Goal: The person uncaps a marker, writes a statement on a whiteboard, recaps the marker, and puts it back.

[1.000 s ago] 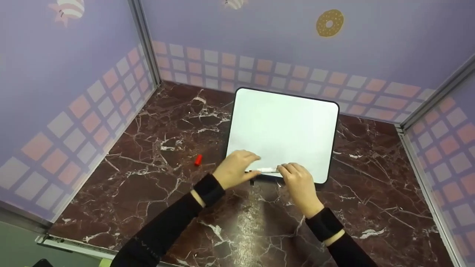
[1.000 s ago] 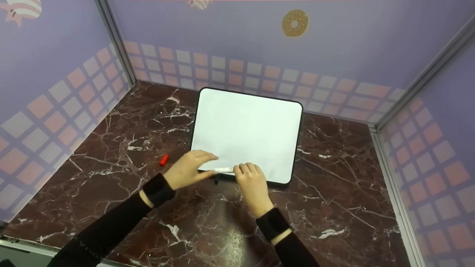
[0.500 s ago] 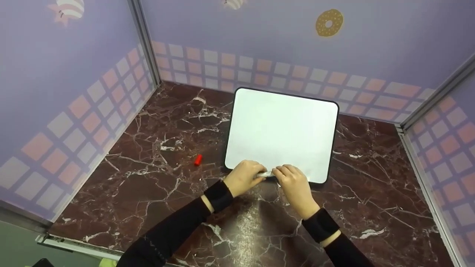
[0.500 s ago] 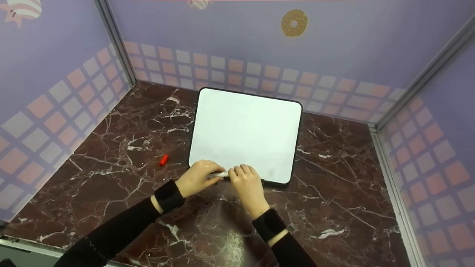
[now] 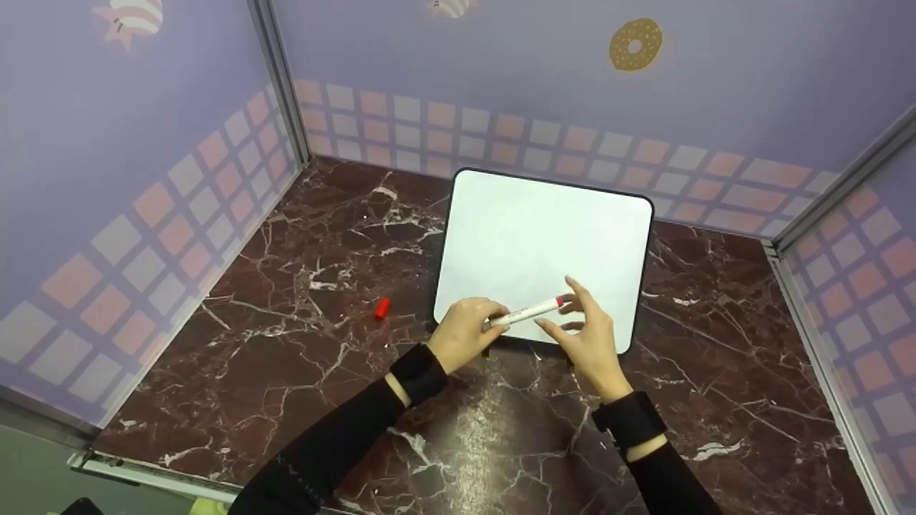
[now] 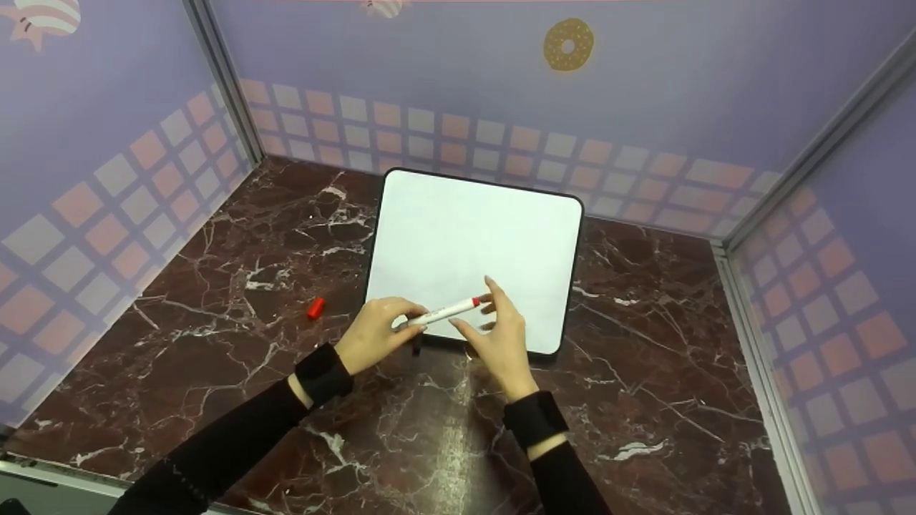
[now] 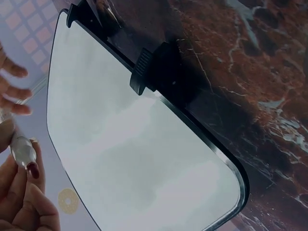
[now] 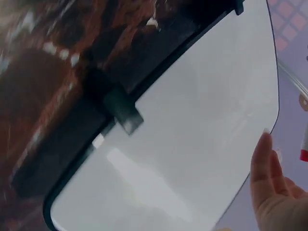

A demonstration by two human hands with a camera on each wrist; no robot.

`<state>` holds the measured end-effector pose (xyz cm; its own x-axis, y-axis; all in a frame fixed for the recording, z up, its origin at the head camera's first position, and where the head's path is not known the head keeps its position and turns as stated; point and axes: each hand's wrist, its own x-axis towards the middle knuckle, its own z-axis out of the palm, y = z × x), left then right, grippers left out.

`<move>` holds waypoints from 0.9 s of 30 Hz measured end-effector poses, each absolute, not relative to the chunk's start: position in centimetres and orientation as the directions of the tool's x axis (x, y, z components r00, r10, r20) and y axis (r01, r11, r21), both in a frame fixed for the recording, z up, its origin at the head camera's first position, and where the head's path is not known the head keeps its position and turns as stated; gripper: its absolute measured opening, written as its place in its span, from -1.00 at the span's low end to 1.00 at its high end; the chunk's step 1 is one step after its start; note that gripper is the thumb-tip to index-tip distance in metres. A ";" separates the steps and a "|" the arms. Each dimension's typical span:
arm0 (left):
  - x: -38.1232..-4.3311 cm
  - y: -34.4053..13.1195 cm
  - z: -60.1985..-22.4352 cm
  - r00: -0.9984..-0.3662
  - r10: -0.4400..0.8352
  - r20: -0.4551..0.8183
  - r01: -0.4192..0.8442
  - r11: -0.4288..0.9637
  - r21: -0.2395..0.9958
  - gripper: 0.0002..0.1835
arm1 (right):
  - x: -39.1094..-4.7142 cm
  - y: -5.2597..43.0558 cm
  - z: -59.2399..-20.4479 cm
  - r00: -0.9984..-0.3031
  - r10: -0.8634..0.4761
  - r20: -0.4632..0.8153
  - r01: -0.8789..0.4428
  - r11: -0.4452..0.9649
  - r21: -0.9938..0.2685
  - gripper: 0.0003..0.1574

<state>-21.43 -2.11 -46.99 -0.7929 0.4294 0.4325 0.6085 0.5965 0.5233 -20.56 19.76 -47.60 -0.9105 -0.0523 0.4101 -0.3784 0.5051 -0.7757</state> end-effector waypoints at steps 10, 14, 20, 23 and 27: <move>-21.4 -1.3 -46.8 -0.741 0.425 0.520 0.665 0.566 0.486 -0.80 | -21.3 18.2 -48.3 -0.992 -0.058 0.114 -0.110 -0.063 -0.992 -0.56; -21.6 -1.3 -46.8 -0.727 0.435 0.531 0.679 0.571 0.461 -0.81 | -21.2 17.6 -48.1 -0.985 -0.103 0.136 -0.117 -0.175 -0.978 -0.68; -22.2 -2.5 -46.6 -0.768 0.394 0.505 0.633 0.584 0.507 -0.53 | -21.7 16.7 -47.9 -0.983 -0.043 0.181 -0.167 -0.230 -0.959 -0.88; -23.4 -3.9 -46.4 -0.822 0.304 0.481 0.553 0.628 0.547 -0.35 | -22.2 16.4 -47.8 -0.974 0.017 0.226 -0.223 -0.230 -0.947 -0.87; -25.5 -6.1 -46.7 -0.873 0.171 0.456 0.443 0.670 0.596 -0.28 | -23.2 15.9 -47.5 -0.950 0.039 0.311 -0.312 -0.195 -0.930 -0.88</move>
<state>-25.49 -6.11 -46.69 -0.8731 0.1714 0.4565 0.4431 0.6697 0.5960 -23.18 15.93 -47.53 -0.9497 0.0388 0.3107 -0.3122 -0.1949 -0.9298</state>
